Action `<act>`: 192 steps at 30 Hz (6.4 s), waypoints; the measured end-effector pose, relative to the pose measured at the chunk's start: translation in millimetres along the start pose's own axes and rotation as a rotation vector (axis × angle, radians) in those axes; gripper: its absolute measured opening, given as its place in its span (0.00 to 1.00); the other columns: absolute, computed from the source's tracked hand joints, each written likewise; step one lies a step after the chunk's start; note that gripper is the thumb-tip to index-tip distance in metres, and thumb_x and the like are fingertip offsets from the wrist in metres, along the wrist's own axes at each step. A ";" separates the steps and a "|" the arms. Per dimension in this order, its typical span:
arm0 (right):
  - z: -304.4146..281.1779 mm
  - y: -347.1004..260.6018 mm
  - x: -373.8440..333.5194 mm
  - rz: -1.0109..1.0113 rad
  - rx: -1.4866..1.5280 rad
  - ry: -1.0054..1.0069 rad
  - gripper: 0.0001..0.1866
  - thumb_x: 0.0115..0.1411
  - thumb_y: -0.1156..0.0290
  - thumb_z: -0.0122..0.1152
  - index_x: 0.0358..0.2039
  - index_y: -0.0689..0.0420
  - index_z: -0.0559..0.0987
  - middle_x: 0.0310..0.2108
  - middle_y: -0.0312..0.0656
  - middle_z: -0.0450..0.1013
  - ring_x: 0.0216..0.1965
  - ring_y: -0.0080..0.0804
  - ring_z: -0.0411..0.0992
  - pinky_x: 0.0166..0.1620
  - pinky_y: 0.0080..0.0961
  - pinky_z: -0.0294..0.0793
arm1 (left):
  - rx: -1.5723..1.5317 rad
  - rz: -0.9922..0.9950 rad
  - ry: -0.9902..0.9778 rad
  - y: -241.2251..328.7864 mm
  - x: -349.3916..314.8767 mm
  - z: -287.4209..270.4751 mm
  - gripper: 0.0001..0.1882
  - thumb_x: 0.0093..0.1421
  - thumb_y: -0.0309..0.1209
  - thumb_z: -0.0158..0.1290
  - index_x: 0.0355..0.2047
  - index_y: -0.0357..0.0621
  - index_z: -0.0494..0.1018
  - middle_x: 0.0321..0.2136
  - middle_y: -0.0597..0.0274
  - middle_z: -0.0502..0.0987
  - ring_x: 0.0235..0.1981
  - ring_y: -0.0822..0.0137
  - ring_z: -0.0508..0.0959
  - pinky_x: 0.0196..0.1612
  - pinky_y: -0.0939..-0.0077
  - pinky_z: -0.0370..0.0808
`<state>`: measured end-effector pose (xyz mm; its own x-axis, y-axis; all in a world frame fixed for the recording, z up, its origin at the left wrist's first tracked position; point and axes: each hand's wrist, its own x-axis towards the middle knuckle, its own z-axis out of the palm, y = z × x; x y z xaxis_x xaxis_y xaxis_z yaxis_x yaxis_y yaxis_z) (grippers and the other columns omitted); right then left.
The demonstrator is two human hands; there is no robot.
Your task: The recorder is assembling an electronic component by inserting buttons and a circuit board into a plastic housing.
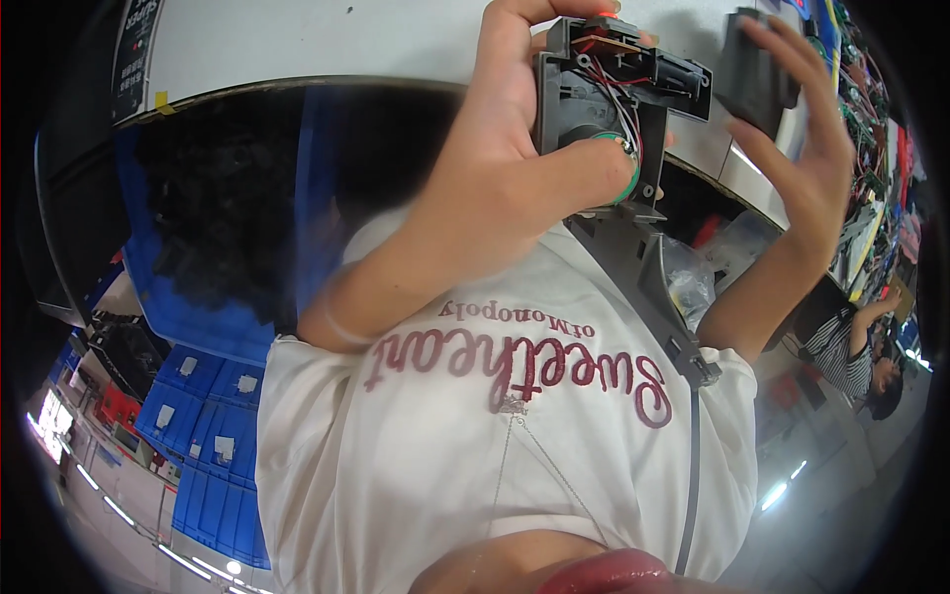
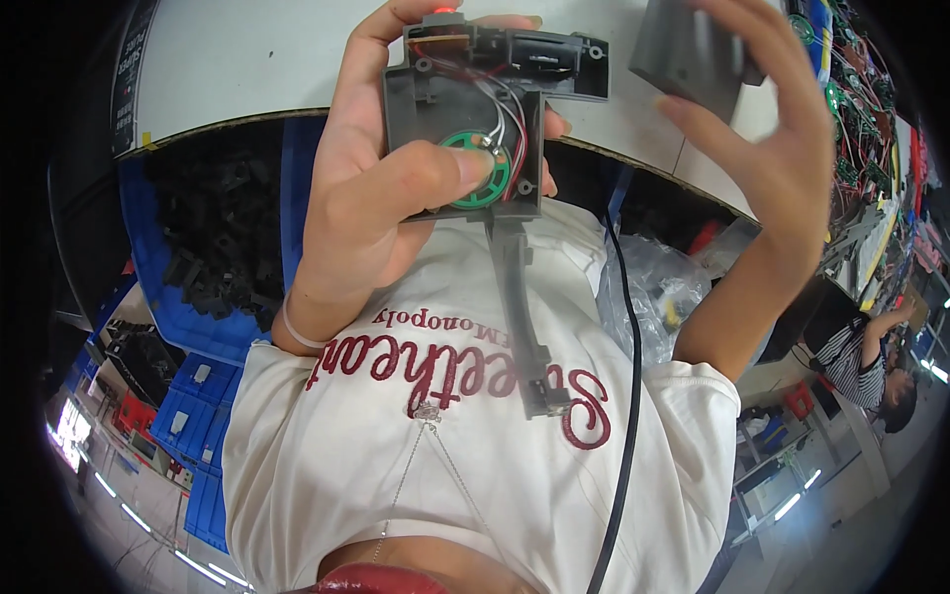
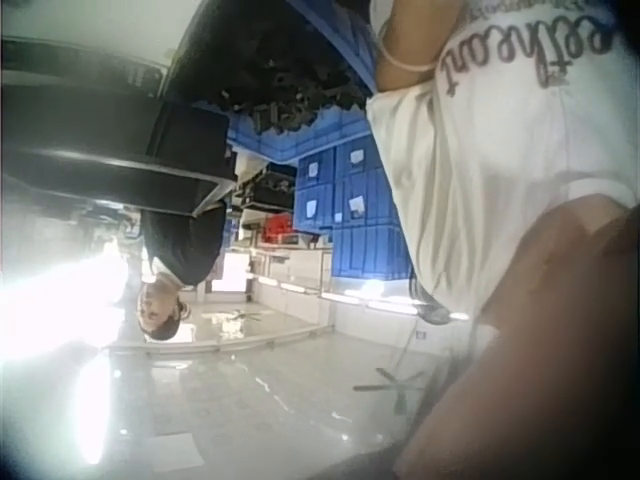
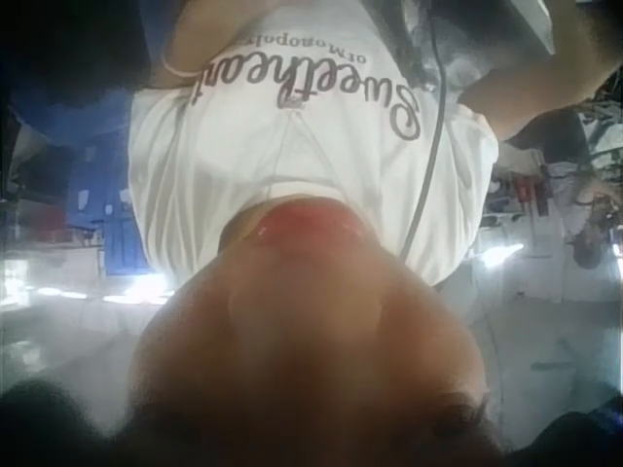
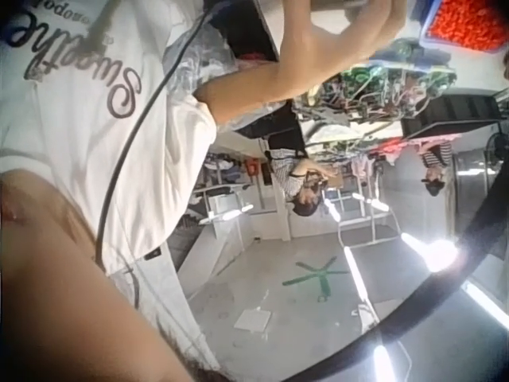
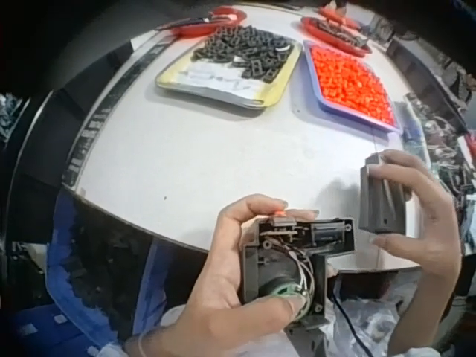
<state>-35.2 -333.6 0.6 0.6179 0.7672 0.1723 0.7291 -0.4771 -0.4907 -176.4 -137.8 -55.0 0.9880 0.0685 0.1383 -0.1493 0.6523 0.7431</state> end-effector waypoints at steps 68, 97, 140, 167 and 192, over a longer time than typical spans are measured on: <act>34.1 -89.1 12.4 0.459 0.798 -0.172 0.33 0.37 0.61 0.70 0.41 0.71 0.73 0.29 0.37 0.66 0.31 0.23 0.66 0.34 0.15 0.61 | 0.078 -0.416 0.093 35.3 -24.2 -19.9 0.34 0.38 0.23 0.67 0.48 0.34 0.68 0.39 0.59 0.75 0.43 0.69 0.73 0.47 0.76 0.66; 54.1 -56.7 37.5 0.037 0.712 -0.294 0.11 0.51 0.79 0.60 0.37 0.63 0.77 0.27 0.40 0.73 0.29 0.27 0.71 0.35 0.21 0.69 | 1.640 -1.154 0.814 329.5 -67.2 -198.2 0.17 0.59 0.34 0.46 0.17 0.39 0.72 0.12 0.61 0.72 0.09 0.72 0.69 0.12 0.79 0.61; 78.5 -43.3 39.8 0.186 0.806 -0.176 0.07 0.54 0.82 0.53 0.34 0.67 0.77 0.29 0.40 0.73 0.32 0.25 0.71 0.38 0.18 0.69 | 1.290 -0.468 1.118 55.7 -269.1 -330.2 0.15 0.47 0.28 0.51 0.36 0.34 0.74 0.30 0.58 0.77 0.33 0.67 0.74 0.38 0.75 0.70; 36.5 14.8 175.4 -0.218 0.105 0.086 0.11 0.52 0.81 0.59 0.38 0.60 0.78 0.31 0.38 0.73 0.32 0.26 0.72 0.37 0.19 0.70 | 1.279 0.190 -0.049 44.6 84.9 -45.4 0.15 0.53 0.21 0.48 0.43 0.43 0.72 0.42 0.57 0.71 0.42 0.61 0.72 0.41 0.75 0.71; 22.3 -12.3 157.7 -0.311 0.321 -0.007 0.14 0.44 0.82 0.65 0.35 0.60 0.80 0.36 0.41 0.76 0.38 0.32 0.75 0.43 0.25 0.73 | 0.224 0.156 0.401 54.6 68.7 -78.0 0.17 0.59 0.31 0.54 0.41 0.26 0.71 0.35 0.47 0.77 0.33 0.60 0.79 0.38 0.69 0.79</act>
<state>46.7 -197.2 14.8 0.3806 0.8565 0.3486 0.7510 -0.0664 -0.6570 -113.5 -38.6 -56.0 0.8837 0.4671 0.0291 -0.2584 0.4353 0.8624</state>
